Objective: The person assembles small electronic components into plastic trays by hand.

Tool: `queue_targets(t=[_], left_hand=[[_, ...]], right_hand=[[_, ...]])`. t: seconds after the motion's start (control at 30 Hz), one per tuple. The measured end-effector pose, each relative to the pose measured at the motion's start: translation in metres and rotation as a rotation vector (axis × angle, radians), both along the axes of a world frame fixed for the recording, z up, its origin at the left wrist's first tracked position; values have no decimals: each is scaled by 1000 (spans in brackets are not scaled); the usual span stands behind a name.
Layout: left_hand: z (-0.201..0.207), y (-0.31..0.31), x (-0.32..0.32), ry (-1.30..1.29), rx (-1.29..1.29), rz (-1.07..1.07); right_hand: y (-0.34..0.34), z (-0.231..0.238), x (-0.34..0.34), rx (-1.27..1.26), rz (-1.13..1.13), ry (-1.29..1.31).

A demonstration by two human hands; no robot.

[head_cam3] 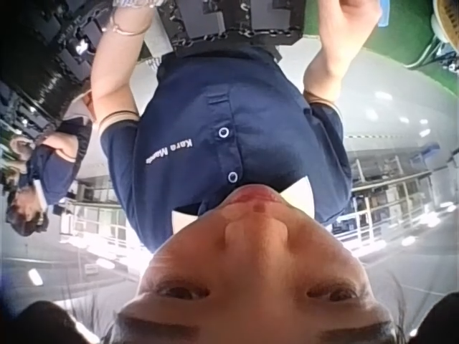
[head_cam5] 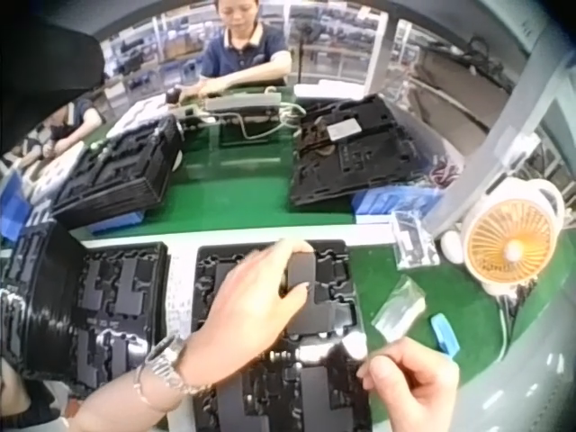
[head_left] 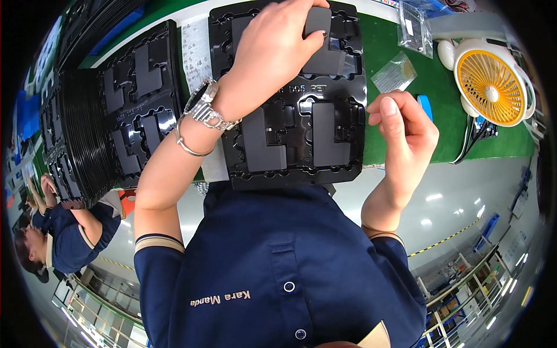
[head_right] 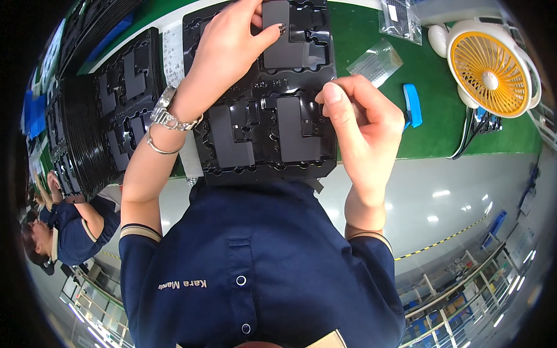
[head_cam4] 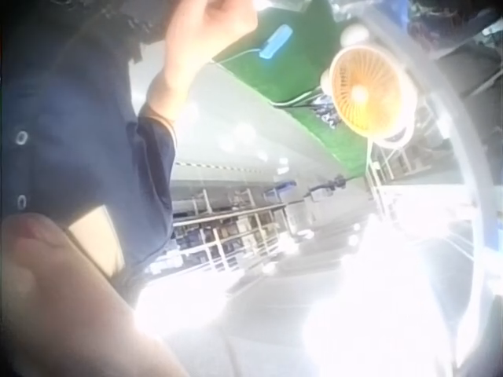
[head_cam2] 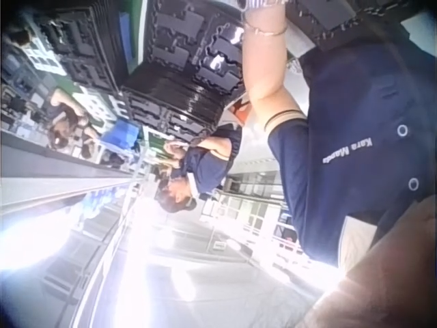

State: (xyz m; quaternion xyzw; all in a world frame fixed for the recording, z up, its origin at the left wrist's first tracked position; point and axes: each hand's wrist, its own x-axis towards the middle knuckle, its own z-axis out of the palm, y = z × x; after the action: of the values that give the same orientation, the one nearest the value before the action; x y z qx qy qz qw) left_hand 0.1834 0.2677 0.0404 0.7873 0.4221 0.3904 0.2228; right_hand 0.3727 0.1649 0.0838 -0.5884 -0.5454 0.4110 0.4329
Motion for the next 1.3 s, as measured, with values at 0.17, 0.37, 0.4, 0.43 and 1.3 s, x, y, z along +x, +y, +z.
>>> queue_targets(t=[0.17,0.37,0.4,0.43,1.3], left_hand=[[5,-11,1,70,218,91],[24,-53,-17,-220,-542,-147],[25,-59,-19,-321,-638,-194],[27,-64,-21,-425,-733,-239],[11,-110,-62,302,-116,174]], right_hand=[[1,-5,-3,40,49,50],[4,-15,-17,164,213,-34],[4,-13,-19,128,238,-47],[4,-11,-22,127,240,-48],[5,-18,-28,119,368,33]])
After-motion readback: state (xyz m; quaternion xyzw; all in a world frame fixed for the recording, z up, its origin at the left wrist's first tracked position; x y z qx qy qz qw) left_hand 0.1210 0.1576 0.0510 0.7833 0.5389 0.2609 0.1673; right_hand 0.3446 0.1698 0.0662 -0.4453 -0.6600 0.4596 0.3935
